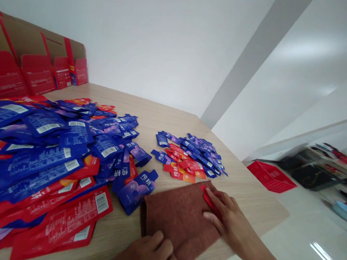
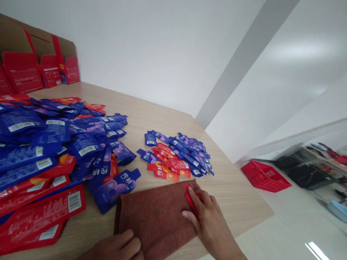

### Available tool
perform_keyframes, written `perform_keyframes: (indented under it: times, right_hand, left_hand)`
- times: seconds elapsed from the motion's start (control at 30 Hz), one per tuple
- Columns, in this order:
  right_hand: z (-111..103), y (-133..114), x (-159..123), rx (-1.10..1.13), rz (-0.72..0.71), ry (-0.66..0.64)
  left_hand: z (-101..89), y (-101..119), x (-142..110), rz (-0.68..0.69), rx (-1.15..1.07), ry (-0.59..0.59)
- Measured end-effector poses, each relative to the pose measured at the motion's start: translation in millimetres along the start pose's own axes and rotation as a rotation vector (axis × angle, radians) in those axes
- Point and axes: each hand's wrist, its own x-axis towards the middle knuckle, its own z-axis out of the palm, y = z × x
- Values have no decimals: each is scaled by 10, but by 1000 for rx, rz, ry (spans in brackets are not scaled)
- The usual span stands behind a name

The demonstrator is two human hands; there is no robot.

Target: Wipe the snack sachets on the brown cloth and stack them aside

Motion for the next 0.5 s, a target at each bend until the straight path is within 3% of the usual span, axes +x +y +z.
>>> perform_keyframes:
  times: [0.13, 0.27, 0.33, 0.4, 0.5]
  right_hand:
    - [-223, -12, -16, -68, 194, -120]
    - [-424, -245, 69, 105, 303, -19]
    - [-451, -496, 122, 349, 256, 17]
    - [-406, -779, 169, 554, 162, -54]
    - [-253, -1124, 215, 483, -17, -123]
  left_hand:
    - [-3, 6, 1, 0, 8, -33]
    - [-7, 13, 7, 3, 10, -82]
    - [-2, 16, 9, -5, 15, -80]
    - [9, 16, 10, -5, 25, -64]
    - [36, 14, 5, 6, 53, -26]
